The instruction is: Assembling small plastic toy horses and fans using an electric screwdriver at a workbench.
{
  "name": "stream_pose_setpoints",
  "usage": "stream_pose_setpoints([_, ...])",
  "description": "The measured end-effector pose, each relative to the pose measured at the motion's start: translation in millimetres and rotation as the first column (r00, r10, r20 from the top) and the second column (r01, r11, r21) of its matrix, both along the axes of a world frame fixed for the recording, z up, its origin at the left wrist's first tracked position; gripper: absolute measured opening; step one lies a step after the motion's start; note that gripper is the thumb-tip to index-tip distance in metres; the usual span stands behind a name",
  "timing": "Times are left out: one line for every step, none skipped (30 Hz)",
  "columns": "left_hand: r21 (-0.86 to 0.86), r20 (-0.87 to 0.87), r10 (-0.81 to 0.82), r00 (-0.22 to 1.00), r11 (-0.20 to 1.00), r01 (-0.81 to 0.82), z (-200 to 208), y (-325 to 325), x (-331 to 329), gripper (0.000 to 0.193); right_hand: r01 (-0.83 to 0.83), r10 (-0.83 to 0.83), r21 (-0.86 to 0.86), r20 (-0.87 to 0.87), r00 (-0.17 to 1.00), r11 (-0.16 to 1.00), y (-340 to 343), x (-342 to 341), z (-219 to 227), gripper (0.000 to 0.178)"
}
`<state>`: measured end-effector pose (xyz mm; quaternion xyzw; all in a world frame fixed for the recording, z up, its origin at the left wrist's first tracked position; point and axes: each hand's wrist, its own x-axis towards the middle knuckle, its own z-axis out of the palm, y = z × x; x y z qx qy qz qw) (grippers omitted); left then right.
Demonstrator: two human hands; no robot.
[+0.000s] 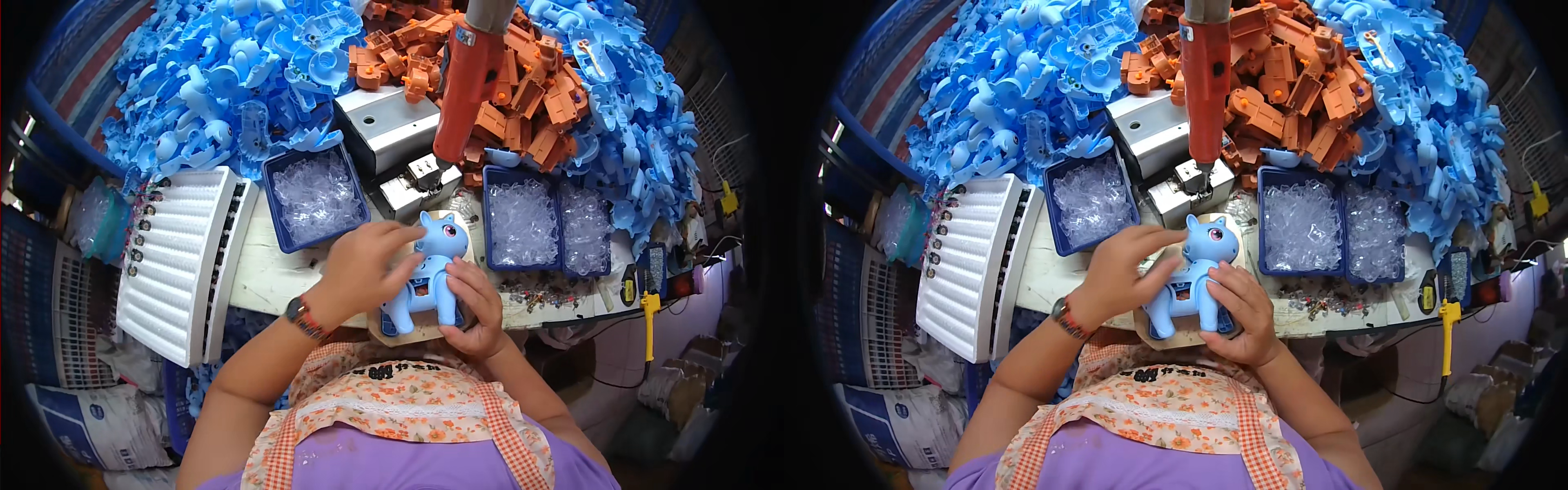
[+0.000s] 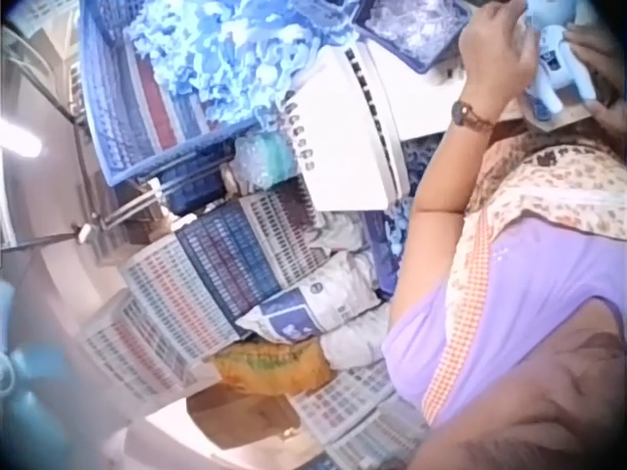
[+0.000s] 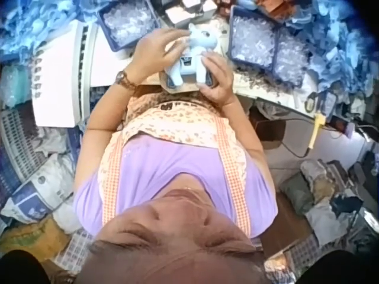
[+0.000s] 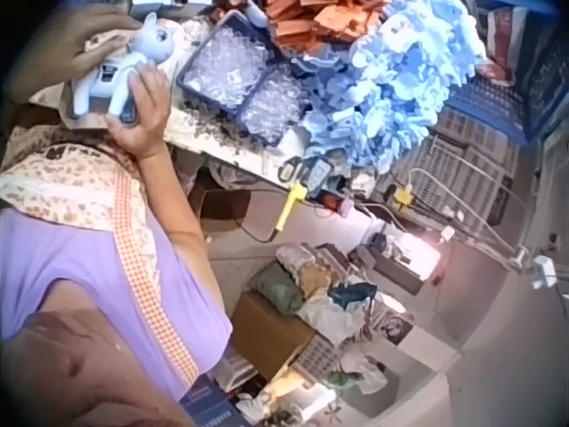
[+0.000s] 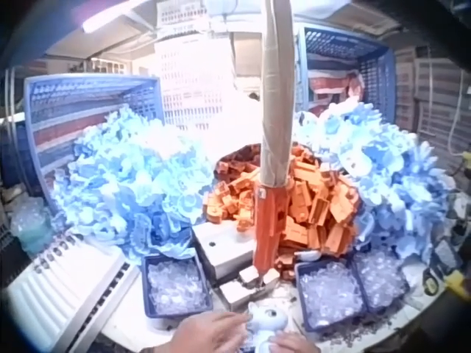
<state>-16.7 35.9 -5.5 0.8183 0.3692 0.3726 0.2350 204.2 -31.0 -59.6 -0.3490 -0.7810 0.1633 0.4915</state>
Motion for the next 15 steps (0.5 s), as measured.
stream_pose_setpoints([-0.010,-0.154,0.014,0.988,1.000,-0.016,7,6,14,0.037,-0.009,0.009,-0.002,0.000,1.000,1.000,0,1,-1,0.054])
stream_pose_setpoints([-0.018,-0.305,0.026,0.952,0.999,-0.033,12,9,23,0.036,-0.016,0.016,-0.004,-0.001,1.000,1.000,0,2,-1,0.054])
stream_pose_setpoints([-0.014,-0.304,0.020,0.952,1.000,-0.025,11,11,27,0.036,-0.008,0.008,0.000,0.000,1.000,1.000,0,2,0,0.054])
stream_pose_setpoints([-0.018,-0.323,0.047,0.945,0.998,-0.056,9,13,30,0.036,-0.023,0.023,-0.007,0.026,0.999,1.000,0,3,0,0.055])
stream_pose_setpoints([-0.023,-0.342,0.074,0.937,0.996,-0.087,7,15,33,0.037,-0.038,0.038,-0.015,0.051,0.998,0.999,0,2,0,0.057])
stream_pose_setpoints([-0.042,-0.319,0.072,0.945,0.995,-0.090,2,16,33,0.040,-0.044,0.045,-0.016,0.049,0.998,0.999,-2,2,1,0.057])
stream_pose_setpoints([-0.040,-0.321,0.060,0.945,0.996,-0.077,1,14,33,0.040,-0.031,0.032,-0.014,0.047,0.998,0.999,-3,2,3,0.057])
stream_pose_setpoints([-0.011,-0.284,0.077,0.956,0.996,-0.084,0,12,33,0.041,-0.022,0.023,-0.014,0.043,0.999,1.000,-5,1,5,0.055])
stream_pose_setpoints([0.016,-0.244,0.096,0.965,0.995,-0.095,-2,12,33,0.042,-0.017,0.017,-0.015,0.040,0.999,1.000,-4,1,6,0.054])
stream_pose_setpoints([0.066,-0.251,0.109,0.962,0.993,-0.095,-3,11,32,0.043,-0.019,0.021,-0.025,0.063,0.998,1.000,-5,3,6,0.055])
stream_pose_setpoints([0.066,-0.252,0.105,0.962,0.994,-0.091,-2,11,33,0.043,-0.015,0.017,-0.024,0.062,0.998,1.000,-3,5,8,0.055])
stream_pose_setpoints([0.076,-0.297,0.109,0.949,0.993,-0.090,-1,10,34,0.043,-0.051,0.055,-0.050,0.080,0.995,0.997,-2,7,12,0.055])
stream_pose_setpoints([0.086,-0.341,0.114,0.933,0.992,-0.090,1,9,35,0.044,-0.088,0.095,-0.076,0.097,0.991,0.993,0,10,16,0.055])
stream_pose_setpoints([0.129,-0.395,0.125,0.910,0.988,-0.080,1,8,37,0.046,-0.140,0.152,-0.105,0.124,0.981,0.985,5,16,23,0.050])
stream_pose_setpoints([0.130,-0.397,0.127,0.909,0.988,-0.081,2,9,40,0.046,-0.142,0.154,-0.104,0.122,0.981,0.984,11,24,28,0.050])
